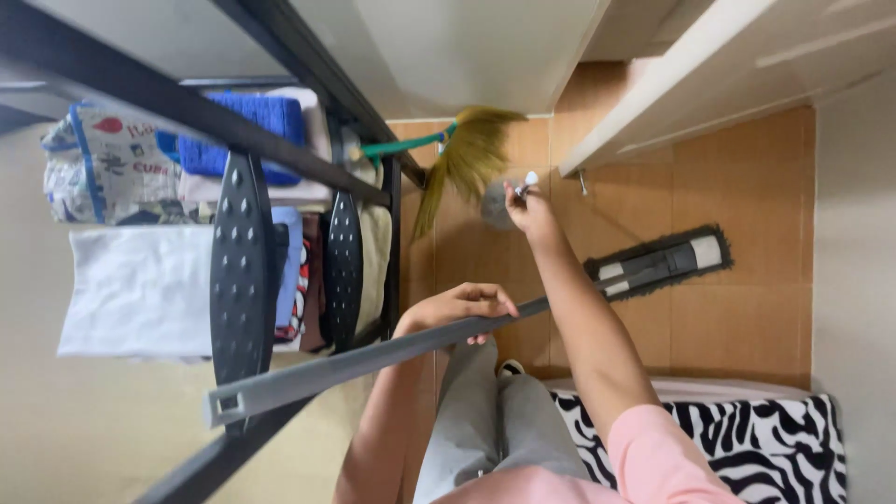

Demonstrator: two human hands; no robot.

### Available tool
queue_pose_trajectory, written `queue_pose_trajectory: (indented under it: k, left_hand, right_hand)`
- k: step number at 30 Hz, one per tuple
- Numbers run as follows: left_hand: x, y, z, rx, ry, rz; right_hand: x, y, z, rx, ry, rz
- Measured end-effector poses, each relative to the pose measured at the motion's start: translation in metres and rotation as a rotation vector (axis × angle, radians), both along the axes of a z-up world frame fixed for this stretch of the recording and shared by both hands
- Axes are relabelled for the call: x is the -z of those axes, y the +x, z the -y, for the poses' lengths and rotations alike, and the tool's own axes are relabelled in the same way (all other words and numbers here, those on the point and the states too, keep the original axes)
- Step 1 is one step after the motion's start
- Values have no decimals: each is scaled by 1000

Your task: The person cleans the floor of a bedroom using a flat mop and a feather duster. They move the mop back and forth across the tiled floor, navigating around a zebra-print mattress and a bed frame. The person also uses a feather duster to clean the area under the bed and near a storage rack.

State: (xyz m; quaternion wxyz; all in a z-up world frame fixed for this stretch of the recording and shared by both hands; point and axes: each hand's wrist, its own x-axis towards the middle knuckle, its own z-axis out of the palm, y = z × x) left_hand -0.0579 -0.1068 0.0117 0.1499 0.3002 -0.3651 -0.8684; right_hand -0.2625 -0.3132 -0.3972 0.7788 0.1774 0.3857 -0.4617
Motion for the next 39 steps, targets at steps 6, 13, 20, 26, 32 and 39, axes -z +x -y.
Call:
queue_pose_trajectory:
  k: [6,13,20,26,32,39]
  left_hand:
    - [20,-13,83,-388,-147,51]
    - [50,-33,162,-846,-195,185]
    - [106,-63,233,-909,-287,394]
    - [113,-88,269,-1049,-125,-67]
    - [117,-94,276,-1066,-81,-107]
    - [106,-89,272,-1089,35,-53]
  right_hand:
    - [-97,-2,40,-113,56,-103]
    - [-84,-10,105,-235,15,-239]
    - [-31,-14,179,-68,121,-123]
    - [38,-22,218,-82,172,-105]
    - [0,-25,223,-61,276,-135]
    - [-19,-37,203,-62,177,-212]
